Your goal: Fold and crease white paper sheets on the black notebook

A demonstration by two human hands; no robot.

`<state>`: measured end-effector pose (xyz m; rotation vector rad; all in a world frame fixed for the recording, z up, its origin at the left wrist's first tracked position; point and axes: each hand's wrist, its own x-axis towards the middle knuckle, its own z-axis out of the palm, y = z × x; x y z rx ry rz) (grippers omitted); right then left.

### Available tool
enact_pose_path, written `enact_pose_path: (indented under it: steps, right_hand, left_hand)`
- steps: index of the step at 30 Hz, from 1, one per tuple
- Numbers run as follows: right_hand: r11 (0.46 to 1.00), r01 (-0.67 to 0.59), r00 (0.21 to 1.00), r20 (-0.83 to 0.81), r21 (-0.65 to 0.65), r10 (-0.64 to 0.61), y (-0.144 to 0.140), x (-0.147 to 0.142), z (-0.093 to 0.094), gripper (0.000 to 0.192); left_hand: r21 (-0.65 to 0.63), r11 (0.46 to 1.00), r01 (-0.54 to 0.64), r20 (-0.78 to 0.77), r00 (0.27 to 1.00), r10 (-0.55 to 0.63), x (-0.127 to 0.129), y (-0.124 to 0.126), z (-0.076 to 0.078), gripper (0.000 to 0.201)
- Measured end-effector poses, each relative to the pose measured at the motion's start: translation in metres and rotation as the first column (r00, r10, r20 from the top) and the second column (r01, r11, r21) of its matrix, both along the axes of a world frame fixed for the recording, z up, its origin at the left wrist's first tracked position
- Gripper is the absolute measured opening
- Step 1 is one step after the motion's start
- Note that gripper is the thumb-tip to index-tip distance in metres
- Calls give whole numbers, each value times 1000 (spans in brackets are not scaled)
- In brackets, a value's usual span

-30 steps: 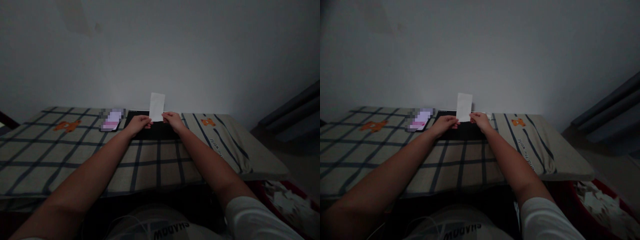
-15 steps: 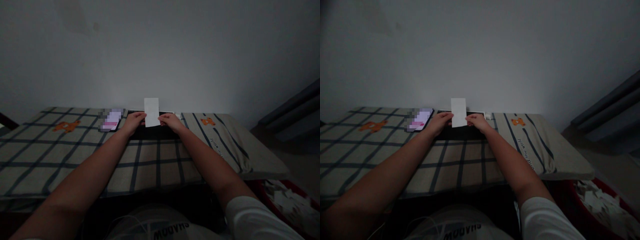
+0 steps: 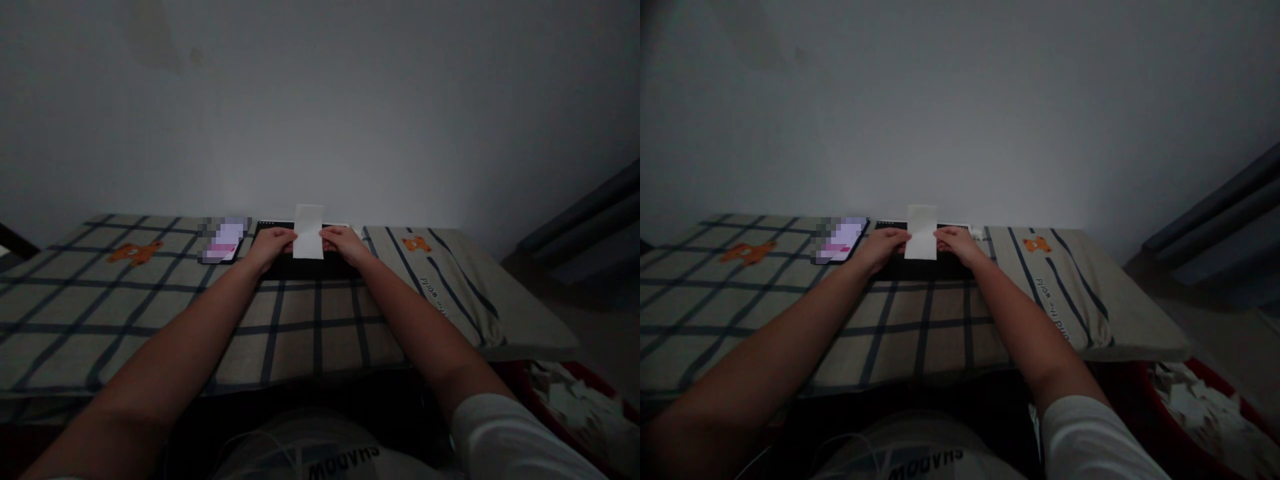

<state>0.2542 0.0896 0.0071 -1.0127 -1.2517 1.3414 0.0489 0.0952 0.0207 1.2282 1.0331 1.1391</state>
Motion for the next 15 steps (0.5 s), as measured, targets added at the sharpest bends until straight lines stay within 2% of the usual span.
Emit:
enact_pose_path:
  steps: [4, 9, 15]
  right_hand:
    - [999, 41, 999, 10, 19, -42, 2, 0, -1, 12]
    - [999, 9, 1000, 19, 44, -10, 2, 1, -3, 10]
    - [1000, 7, 1000, -8, 3, -7, 4, 0, -6, 11]
  left_hand:
    - [-39, 998, 53, -1, 999, -53, 1, -1, -1, 10]
    - [0, 991, 137, 32, 990, -137, -2, 0, -3, 25]
    - [17, 997, 74, 60, 995, -74, -1, 2, -4, 21]
